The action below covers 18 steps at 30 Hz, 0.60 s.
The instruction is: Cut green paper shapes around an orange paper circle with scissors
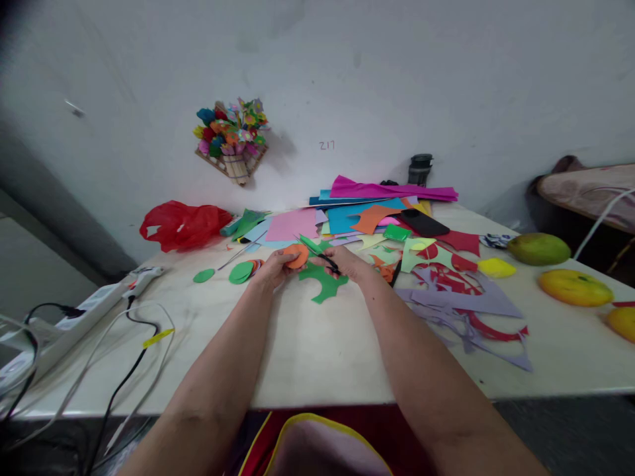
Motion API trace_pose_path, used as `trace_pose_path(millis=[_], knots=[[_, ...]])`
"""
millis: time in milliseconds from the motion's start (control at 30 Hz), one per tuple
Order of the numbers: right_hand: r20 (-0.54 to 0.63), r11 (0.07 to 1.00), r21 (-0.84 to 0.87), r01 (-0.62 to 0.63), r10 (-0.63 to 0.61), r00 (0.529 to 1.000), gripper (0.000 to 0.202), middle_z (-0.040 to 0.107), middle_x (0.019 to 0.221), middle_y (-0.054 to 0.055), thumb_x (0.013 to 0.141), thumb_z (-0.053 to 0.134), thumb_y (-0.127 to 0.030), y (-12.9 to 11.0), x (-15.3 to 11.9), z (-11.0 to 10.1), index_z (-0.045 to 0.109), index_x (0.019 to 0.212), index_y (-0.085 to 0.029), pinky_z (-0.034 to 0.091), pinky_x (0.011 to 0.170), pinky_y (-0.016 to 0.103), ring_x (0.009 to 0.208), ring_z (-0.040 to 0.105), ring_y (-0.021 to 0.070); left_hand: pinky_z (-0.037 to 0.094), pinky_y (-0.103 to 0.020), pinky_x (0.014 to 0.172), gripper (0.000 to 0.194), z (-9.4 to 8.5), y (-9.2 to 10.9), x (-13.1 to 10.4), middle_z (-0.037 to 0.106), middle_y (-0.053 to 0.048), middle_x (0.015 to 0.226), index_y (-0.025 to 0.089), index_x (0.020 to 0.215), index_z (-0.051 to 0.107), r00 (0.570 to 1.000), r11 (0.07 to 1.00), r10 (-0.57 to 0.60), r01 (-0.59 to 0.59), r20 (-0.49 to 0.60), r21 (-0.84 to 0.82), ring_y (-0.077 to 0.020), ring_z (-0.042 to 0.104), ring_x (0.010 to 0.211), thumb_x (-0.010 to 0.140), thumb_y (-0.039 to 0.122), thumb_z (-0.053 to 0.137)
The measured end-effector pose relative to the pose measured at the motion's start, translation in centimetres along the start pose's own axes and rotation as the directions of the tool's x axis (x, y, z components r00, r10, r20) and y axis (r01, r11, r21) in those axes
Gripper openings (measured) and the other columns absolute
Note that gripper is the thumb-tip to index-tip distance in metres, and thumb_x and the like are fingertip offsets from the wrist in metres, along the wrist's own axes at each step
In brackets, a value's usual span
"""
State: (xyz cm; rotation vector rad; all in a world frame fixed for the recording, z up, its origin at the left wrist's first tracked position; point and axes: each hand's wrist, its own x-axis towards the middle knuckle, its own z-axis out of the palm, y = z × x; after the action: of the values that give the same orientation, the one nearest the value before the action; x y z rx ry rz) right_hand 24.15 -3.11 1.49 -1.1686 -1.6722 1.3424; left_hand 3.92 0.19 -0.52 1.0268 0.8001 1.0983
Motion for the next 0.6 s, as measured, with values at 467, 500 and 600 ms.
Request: trace_pose_path(millis=[467, 500, 600], knots=[[-0.012, 1.000, -0.024, 0.011, -0.012, 1.000, 0.046, 0.048, 0.045, -0.004, 0.072, 0.077, -0.047, -0.32, -0.25, 0.08, 0.045, 0.055, -0.019, 0.028, 0.037, 0.021, 0.036, 0.037, 0.0056, 0.056, -0.027, 0.056, 0.021, 0.02, 0.08, 0.04, 0.072, -0.011, 0.075, 0.010, 0.084, 0.066, 0.999, 1.000, 0.011, -0.010, -0.047, 0.023, -0.0194, 0.068, 0.061, 0.066, 0.015, 0.075], [-0.011, 1.000, -0.023, 0.011, -0.011, 1.000, 0.045, 0.049, 0.045, -0.004, 0.072, 0.077, -0.047, -0.25, -0.20, 0.04, 0.046, 0.056, -0.019, 0.028, 0.037, 0.021, 0.036, 0.037, 0.0056, 0.056, -0.028, 0.056, 0.021, -0.03, 0.03, 0.11, 0.072, -0.011, 0.076, 0.010, 0.084, 0.066, 0.998, 1.000, 0.013, -0.012, -0.054, 0.022, -0.0192, 0.068, 0.060, 0.066, 0.015, 0.075], [-0.009, 1.000, -0.015, 0.010, -0.011, 1.000, 0.044, 0.049, 0.046, -0.004, 0.071, 0.078, -0.047, -0.06, -0.05, -0.03, 0.049, 0.057, -0.018, 0.029, 0.037, 0.021, 0.036, 0.037, 0.0055, 0.056, -0.027, 0.054, 0.020, -0.13, -0.09, 0.29, 0.072, -0.010, 0.075, 0.010, 0.083, 0.066, 0.996, 1.000, 0.018, -0.017, -0.087, 0.011, -0.0175, 0.067, 0.056, 0.065, 0.015, 0.075]])
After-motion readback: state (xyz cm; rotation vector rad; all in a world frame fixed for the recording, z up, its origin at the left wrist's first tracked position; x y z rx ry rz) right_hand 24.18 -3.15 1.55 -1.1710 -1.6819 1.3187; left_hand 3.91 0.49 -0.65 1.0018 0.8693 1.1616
